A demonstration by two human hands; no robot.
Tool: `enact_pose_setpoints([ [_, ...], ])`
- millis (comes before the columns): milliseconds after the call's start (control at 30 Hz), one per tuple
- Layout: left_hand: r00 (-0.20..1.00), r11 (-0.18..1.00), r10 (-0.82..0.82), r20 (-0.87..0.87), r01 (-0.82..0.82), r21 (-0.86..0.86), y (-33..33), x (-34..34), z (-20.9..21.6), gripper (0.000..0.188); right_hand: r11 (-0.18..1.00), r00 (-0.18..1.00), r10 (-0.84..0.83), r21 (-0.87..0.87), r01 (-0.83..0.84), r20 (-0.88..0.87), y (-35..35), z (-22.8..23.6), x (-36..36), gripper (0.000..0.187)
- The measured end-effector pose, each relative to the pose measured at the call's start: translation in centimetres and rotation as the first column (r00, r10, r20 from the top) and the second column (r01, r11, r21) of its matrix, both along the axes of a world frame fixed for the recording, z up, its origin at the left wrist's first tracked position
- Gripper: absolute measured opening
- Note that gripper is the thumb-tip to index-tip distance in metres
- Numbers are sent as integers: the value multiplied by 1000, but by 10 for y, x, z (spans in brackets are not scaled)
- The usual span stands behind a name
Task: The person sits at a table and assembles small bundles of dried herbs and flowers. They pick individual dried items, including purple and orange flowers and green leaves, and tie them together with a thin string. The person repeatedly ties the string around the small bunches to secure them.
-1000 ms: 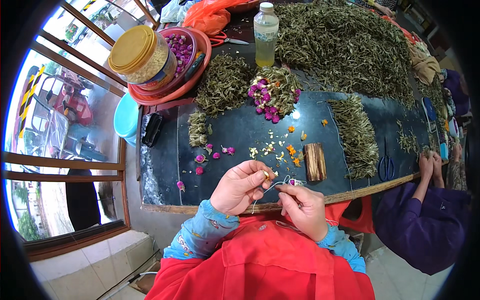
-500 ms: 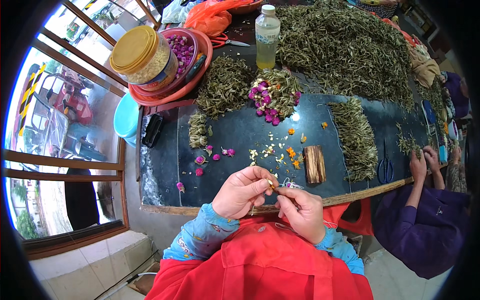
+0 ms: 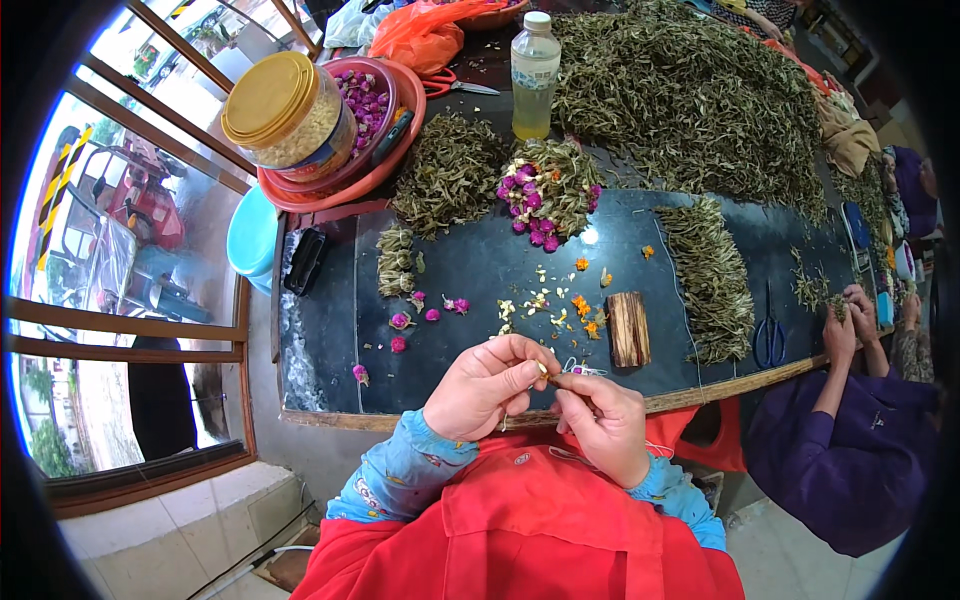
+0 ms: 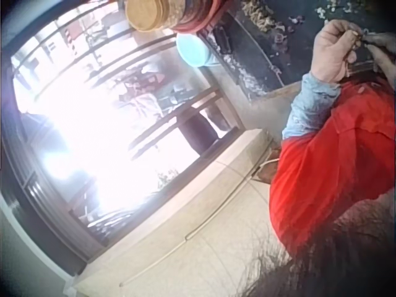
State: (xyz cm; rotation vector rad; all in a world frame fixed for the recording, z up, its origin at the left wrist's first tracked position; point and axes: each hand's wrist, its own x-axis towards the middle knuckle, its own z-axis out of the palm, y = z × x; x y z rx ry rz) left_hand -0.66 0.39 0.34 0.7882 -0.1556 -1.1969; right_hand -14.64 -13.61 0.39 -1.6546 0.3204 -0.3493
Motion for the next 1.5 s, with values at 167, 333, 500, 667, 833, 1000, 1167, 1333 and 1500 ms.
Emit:
enact_pose_setpoints([
  [167,999,998,-35,-16,34,-60,-1,-3,-3,8,964,997,-80,255,81,-13,9,3,2,20],
  [333,961,999,-33,274,25,31,-9,-8,6,17,991,983,-114,-52,122,142,2,10,16,23],
  [500,821,993,-116,560,76,94,-14,-3,8,23,919,976,-30,-378,112,217,-16,31,32,15],
  [667,905,956,-263,334,291,-37,-21,3,-15,19,951,973,-133,302,71,189,-23,45,54,9],
  [833,968,933,-247,36,247,-260,-25,-6,-25,17,950,947,-150,306,59,285,-35,59,70,13],
  [1000,953,927,-271,-134,221,-303,-23,-19,-25,21,939,939,-156,342,43,308,-42,67,71,13],
  [1167,967,968,-241,80,245,-53,-5,-24,-11,46,926,930,-163,376,29,328,-46,82,71,11],
  [1333,971,948,163,177,-204,246,19,-26,-32,18,926,892,-253,362,110,376,-59,89,65,12],
  [1500,898,912,355,259,-394,115,52,-7,-35,20,893,802,-372,415,173,468,-73,91,60,12],
])
